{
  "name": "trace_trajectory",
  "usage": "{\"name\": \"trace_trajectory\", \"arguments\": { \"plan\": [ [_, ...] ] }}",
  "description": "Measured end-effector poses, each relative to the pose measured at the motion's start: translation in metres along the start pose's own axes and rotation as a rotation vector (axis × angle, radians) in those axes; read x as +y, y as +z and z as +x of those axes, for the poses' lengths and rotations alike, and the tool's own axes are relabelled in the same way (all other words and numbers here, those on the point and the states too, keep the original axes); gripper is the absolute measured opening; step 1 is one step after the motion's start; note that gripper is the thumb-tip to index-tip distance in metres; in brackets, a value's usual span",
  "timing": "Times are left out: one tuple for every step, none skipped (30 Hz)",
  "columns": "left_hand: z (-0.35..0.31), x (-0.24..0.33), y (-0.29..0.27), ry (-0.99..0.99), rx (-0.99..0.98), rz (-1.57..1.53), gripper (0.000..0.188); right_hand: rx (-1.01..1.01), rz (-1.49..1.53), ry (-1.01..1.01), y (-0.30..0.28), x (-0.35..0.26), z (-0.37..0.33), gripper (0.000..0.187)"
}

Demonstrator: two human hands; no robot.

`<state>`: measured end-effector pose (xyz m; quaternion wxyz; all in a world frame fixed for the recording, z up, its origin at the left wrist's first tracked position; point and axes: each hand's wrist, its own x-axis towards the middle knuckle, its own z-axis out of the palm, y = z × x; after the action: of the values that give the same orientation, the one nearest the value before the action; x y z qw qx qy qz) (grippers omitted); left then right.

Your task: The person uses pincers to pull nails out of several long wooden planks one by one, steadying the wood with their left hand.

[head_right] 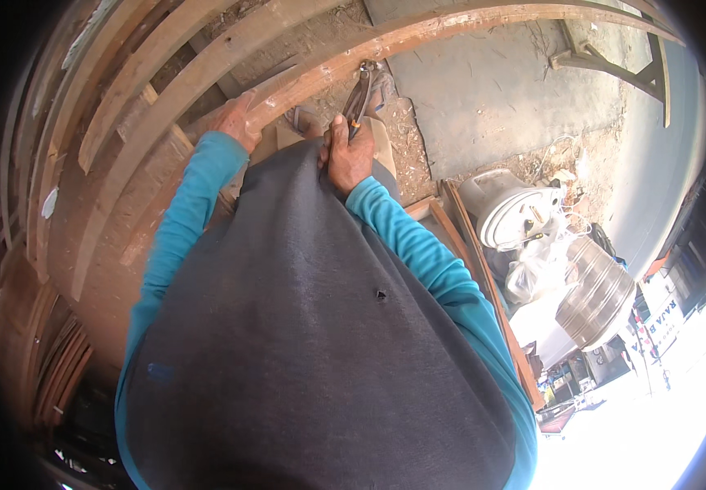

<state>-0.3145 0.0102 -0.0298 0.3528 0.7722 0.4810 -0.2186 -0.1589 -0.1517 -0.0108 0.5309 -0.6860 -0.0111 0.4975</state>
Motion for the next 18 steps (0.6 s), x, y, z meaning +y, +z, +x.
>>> {"name": "trace_trajectory", "arguments": {
  "plan": [
    [0.004,-0.001,-0.005,-0.005,0.000,0.008,0.079,-0.012,-0.106,-0.112,-0.001,0.007,0.010,0.030],
    [0.007,-0.001,-0.010,-0.011,-0.041,-0.045,0.076,-0.015,-0.098,-0.110,-0.011,0.012,0.009,0.030],
    [0.008,-0.003,-0.014,-0.017,-0.081,-0.096,0.074,-0.029,-0.136,-0.102,-0.024,0.011,0.010,0.027],
    [0.009,-0.003,-0.016,-0.019,-0.060,-0.092,0.074,-0.053,-0.178,-0.112,-0.038,0.003,0.020,0.025],
    [0.004,-0.001,-0.014,-0.007,-0.026,-0.045,0.075,-0.046,-0.160,-0.075,-0.052,-0.012,0.021,0.024],
    [-0.002,0.000,-0.011,0.006,-0.008,-0.001,0.076,-0.031,-0.147,-0.025,-0.069,-0.028,0.015,0.028],
    [-0.006,0.004,-0.009,-0.017,-0.029,0.016,0.073,-0.046,-0.088,0.057,-0.084,-0.045,0.014,0.036],
    [-0.009,0.003,-0.006,-0.014,-0.030,0.014,0.073,-0.063,-0.031,0.137,-0.097,-0.066,0.013,0.046],
    [-0.014,0.001,0.001,-0.006,0.021,0.027,0.074,-0.120,-0.102,0.174,-0.103,-0.091,0.009,0.055],
    [-0.015,0.002,0.006,0.008,0.079,0.041,0.076,-0.166,-0.113,0.197,-0.113,-0.100,0.011,0.062],
    [-0.017,0.006,0.010,0.014,0.080,0.037,0.076,-0.223,-0.114,0.229,-0.125,-0.106,0.010,0.063],
    [-0.019,0.010,0.011,-0.005,0.089,0.065,0.077,-0.286,-0.109,0.260,-0.130,-0.110,0.008,0.064],
    [-0.020,0.012,0.013,-0.026,0.098,0.092,0.079,-0.289,-0.109,0.254,-0.131,-0.113,0.007,0.064],
    [-0.020,0.012,0.014,-0.026,0.105,0.092,0.079,-0.373,-0.102,0.312,-0.130,-0.119,0.008,0.065],
    [-0.021,0.011,0.016,-0.024,0.116,0.096,0.079,-0.454,-0.098,0.378,-0.128,-0.125,0.007,0.065],
    [-0.022,0.010,0.018,-0.022,0.128,0.100,0.079,-0.457,-0.101,0.380,-0.125,-0.128,0.009,0.065],
    [-0.023,0.010,0.021,-0.026,0.128,0.097,0.079,-0.478,-0.121,0.394,-0.120,-0.131,0.011,0.066],
    [-0.026,0.010,0.023,-0.007,0.183,0.104,0.079,-0.502,-0.139,0.410,-0.116,-0.133,0.013,0.067]
  ]
}}
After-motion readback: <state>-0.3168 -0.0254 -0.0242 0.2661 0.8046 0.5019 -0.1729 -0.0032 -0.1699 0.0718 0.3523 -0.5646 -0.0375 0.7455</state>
